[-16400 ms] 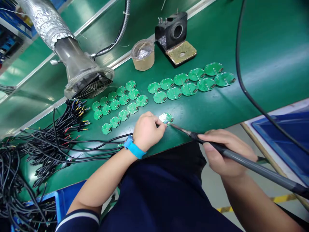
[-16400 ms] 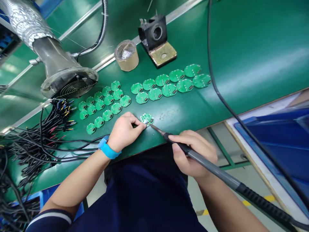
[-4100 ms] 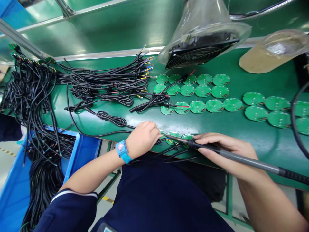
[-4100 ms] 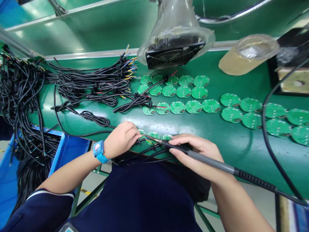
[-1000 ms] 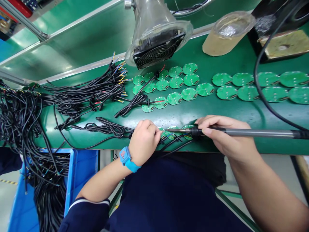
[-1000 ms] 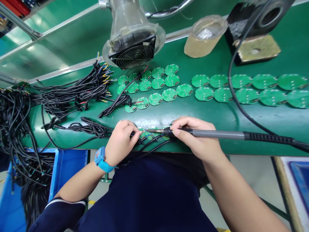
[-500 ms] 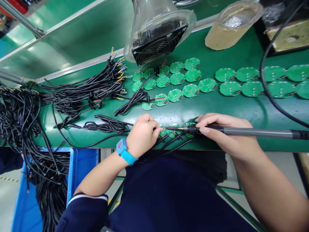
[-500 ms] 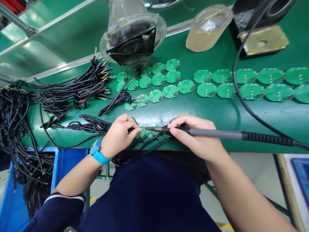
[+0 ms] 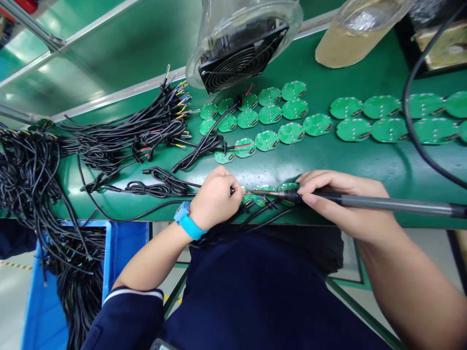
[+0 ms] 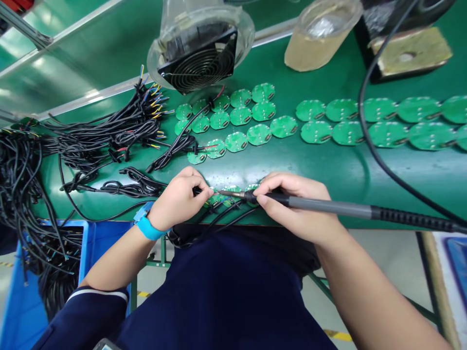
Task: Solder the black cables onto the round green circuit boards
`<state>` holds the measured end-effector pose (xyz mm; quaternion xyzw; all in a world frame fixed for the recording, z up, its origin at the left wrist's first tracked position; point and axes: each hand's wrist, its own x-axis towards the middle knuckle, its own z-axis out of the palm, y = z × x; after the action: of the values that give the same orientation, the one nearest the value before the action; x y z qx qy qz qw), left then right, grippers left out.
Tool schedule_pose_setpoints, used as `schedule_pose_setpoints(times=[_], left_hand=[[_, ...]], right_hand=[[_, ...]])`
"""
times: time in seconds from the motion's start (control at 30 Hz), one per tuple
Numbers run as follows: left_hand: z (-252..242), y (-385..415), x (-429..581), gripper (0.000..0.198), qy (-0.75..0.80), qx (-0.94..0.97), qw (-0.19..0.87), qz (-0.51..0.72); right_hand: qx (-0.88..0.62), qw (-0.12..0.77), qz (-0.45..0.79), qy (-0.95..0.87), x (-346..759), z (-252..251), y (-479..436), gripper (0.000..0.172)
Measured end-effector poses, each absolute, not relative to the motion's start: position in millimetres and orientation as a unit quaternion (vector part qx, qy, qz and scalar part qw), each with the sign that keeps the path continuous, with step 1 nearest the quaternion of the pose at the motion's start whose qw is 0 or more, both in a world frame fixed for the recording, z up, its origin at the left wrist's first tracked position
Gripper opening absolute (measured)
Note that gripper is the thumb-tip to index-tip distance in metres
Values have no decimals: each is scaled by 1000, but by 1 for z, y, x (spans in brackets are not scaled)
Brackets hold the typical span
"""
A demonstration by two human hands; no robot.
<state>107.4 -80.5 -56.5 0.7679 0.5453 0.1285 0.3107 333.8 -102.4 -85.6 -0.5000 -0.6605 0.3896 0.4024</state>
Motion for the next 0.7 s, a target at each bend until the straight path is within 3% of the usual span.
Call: schedule_pose_setpoints(times=[0.5,0.7], left_hand=[[-56,-81,109,17,560,767,295,106],[-56,-80,109,18,560,769,293,94]], right_hand=[[-527,386,383,-652,335,-86,-102,18],[-505,468,438,-578,345,-104,-106,13]])
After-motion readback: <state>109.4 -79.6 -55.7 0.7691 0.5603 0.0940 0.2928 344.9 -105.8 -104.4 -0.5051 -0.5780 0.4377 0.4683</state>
